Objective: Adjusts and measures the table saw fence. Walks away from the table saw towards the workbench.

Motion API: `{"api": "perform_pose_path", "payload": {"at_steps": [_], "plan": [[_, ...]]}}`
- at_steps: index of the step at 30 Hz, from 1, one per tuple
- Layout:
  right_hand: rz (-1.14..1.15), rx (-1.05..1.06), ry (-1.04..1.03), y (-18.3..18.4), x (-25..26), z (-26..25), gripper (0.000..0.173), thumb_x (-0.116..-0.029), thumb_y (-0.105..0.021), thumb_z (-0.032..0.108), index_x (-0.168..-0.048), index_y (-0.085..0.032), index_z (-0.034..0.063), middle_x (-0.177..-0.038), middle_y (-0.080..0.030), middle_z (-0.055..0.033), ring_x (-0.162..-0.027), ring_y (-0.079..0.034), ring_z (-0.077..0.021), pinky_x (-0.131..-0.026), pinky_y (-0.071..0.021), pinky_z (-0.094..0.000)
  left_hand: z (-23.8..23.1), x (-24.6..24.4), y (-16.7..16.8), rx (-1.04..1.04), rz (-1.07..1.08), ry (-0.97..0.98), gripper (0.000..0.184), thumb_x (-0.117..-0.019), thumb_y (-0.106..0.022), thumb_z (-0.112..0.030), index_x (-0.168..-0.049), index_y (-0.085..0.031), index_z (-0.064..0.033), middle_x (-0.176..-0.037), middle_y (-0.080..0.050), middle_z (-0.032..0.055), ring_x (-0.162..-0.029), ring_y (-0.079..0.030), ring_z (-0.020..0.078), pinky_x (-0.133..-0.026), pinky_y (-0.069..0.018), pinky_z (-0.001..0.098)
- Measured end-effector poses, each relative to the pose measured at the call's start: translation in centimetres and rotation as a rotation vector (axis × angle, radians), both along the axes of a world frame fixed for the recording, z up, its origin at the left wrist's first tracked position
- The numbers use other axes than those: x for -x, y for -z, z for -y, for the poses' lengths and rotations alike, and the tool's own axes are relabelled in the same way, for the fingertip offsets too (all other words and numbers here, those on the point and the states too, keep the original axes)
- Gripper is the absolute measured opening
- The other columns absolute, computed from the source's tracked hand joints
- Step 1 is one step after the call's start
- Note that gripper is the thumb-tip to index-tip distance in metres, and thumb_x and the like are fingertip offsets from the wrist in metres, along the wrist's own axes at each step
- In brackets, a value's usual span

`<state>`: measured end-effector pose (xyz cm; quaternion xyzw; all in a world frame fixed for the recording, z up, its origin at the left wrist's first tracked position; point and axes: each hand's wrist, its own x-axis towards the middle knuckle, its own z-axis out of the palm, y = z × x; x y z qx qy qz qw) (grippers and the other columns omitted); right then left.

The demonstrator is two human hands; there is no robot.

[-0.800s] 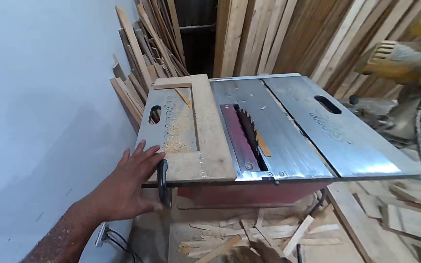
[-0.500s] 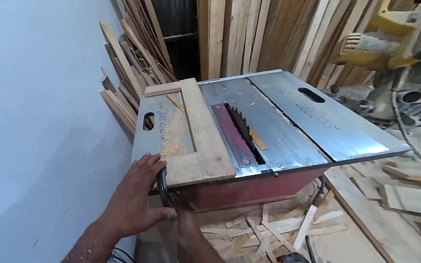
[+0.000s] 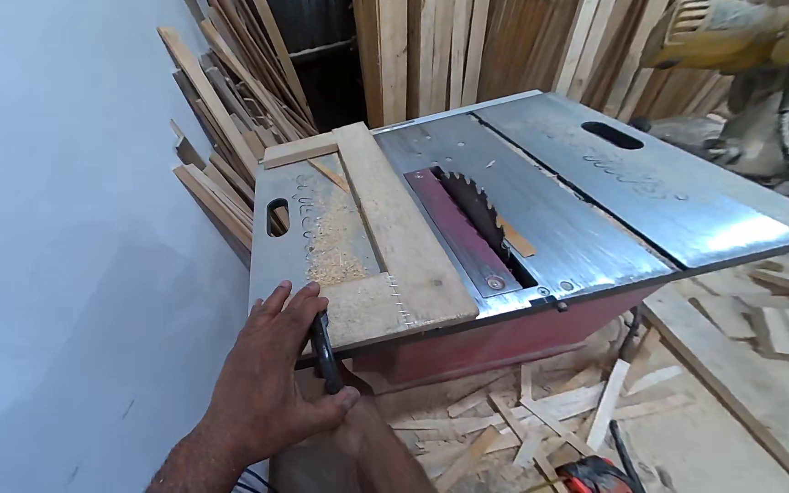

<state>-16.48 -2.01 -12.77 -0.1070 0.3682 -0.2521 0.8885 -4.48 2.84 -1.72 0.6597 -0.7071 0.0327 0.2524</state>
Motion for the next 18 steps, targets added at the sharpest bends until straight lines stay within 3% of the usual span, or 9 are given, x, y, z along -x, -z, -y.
{"api": "perform_pose_path", "payload": {"at_steps": [2, 3, 5, 6, 8, 10, 13, 18], "plan": [[-0.123, 0.006, -0.203, -0.2, 1.6, 2.0, 0.043, -0.1104, -0.042, 0.041, -0.077, -0.048, 0.0145, -0.050, -0.036, 0.0049, -0.036, -0.035, -0.0062, -0.036, -0.0372, -0.0215, 0.0, 0.0, 0.1, 0.000, 0.000, -0.010, 0.089, -0.0776, -0.062, -0.079, -0.145, -0.057, -0.0203, -0.154, -0.052, -0.0052, -0.151, -0.037, 0.0223, -0.120, -0.0357, 0.0582], [-0.197, 0.068, -0.263, -0.2, 2.2, 2.7, 0.039, -0.1103, -0.043, 0.039, -0.080, -0.047, 0.0145, -0.051, -0.035, 0.0050, -0.036, -0.034, -0.0057, -0.035, -0.0366, -0.0203, 0.0, 0.0, 0.1, 0.004, 0.001, -0.008, 0.089, -0.0777, -0.062, -0.078, -0.144, -0.058, -0.0196, -0.154, -0.052, -0.0053, -0.151, -0.037, 0.0222, -0.120, -0.0351, 0.0580], [-0.409, 0.400, -0.254, 0.4, 2.9, 2.7, 0.024, -0.1105, -0.046, 0.028, -0.101, -0.057, 0.0090, -0.062, -0.045, 0.0029, -0.045, -0.041, -0.0058, -0.043, -0.0391, -0.0208, 0.1, 0.0, 0.1, 0.014, 0.001, -0.001, 0.089, -0.0782, -0.062, -0.078, -0.144, -0.058, -0.0190, -0.153, -0.053, -0.0050, -0.151, -0.038, 0.0229, -0.121, -0.0344, 0.0587], [-0.502, 0.599, -0.178, 1.0, 3.2, 2.0, 0.025, -0.1080, -0.048, 0.022, -0.110, -0.065, 0.0034, -0.070, -0.055, 0.0000, -0.053, -0.048, -0.0079, -0.050, -0.0443, -0.0249, 0.1, 0.0, 0.1, 0.020, 0.004, 0.002, 0.089, -0.0782, -0.062, -0.079, -0.144, -0.058, -0.0188, -0.152, -0.054, -0.0046, -0.150, -0.038, 0.0235, -0.120, -0.0349, 0.0589], [-0.540, 0.800, -0.032, 2.5, 3.6, -0.4, 0.032, -0.1059, -0.047, 0.018, -0.121, -0.067, -0.0005, -0.080, -0.063, -0.0034, -0.061, -0.057, -0.0107, -0.057, -0.0508, -0.0300, 0.2, -0.1, 0.2, 0.033, 0.003, 0.004, 0.088, -0.0788, -0.061, -0.079, -0.144, -0.058, -0.0191, -0.152, -0.055, -0.0038, -0.150, -0.039, 0.0244, -0.120, -0.0357, 0.0593], [-0.390, 0.836, 0.107, 4.9, 3.7, -3.0, 0.038, -0.1068, -0.040, 0.017, -0.130, -0.061, -0.0047, -0.085, -0.066, -0.0028, -0.065, -0.061, -0.0093, -0.059, -0.0554, -0.0277, 0.2, -0.1, 0.4, 0.043, -0.006, 0.005, 0.088, -0.0791, -0.061, -0.079, -0.144, -0.058, -0.0197, -0.151, -0.055, -0.0038, -0.149, -0.040, 0.0246, -0.119, -0.0358, 0.0594], [-0.244, 0.793, 0.265, 7.2, 2.7, -4.7, 0.040, -0.1083, -0.038, 0.016, -0.134, -0.057, -0.0075, -0.098, -0.073, -0.0053, -0.077, -0.068, -0.0096, -0.070, -0.0589, -0.0270, 0.2, -0.1, 0.4, 0.046, -0.008, 0.007, 0.087, -0.0798, -0.060, -0.078, -0.144, -0.057, -0.0199, -0.150, -0.056, -0.0053, -0.150, -0.039, 0.0235, -0.120, -0.0356, 0.0585], [-0.184, 0.674, 0.332, 6.6, 0.0, -3.3, 0.047, -0.1096, -0.031, 0.024, -0.142, -0.051, -0.0042, -0.126, -0.071, -0.0085, -0.103, -0.069, -0.0103, -0.082, -0.0586, -0.0287, 0.1, 0.0, 0.4, 0.043, -0.011, -0.004, 0.089, -0.0790, -0.060, -0.079, -0.146, -0.056, -0.0202, -0.151, -0.055, -0.0048, -0.149, -0.040, 0.0221, -0.121, -0.0352, 0.0573]]}}
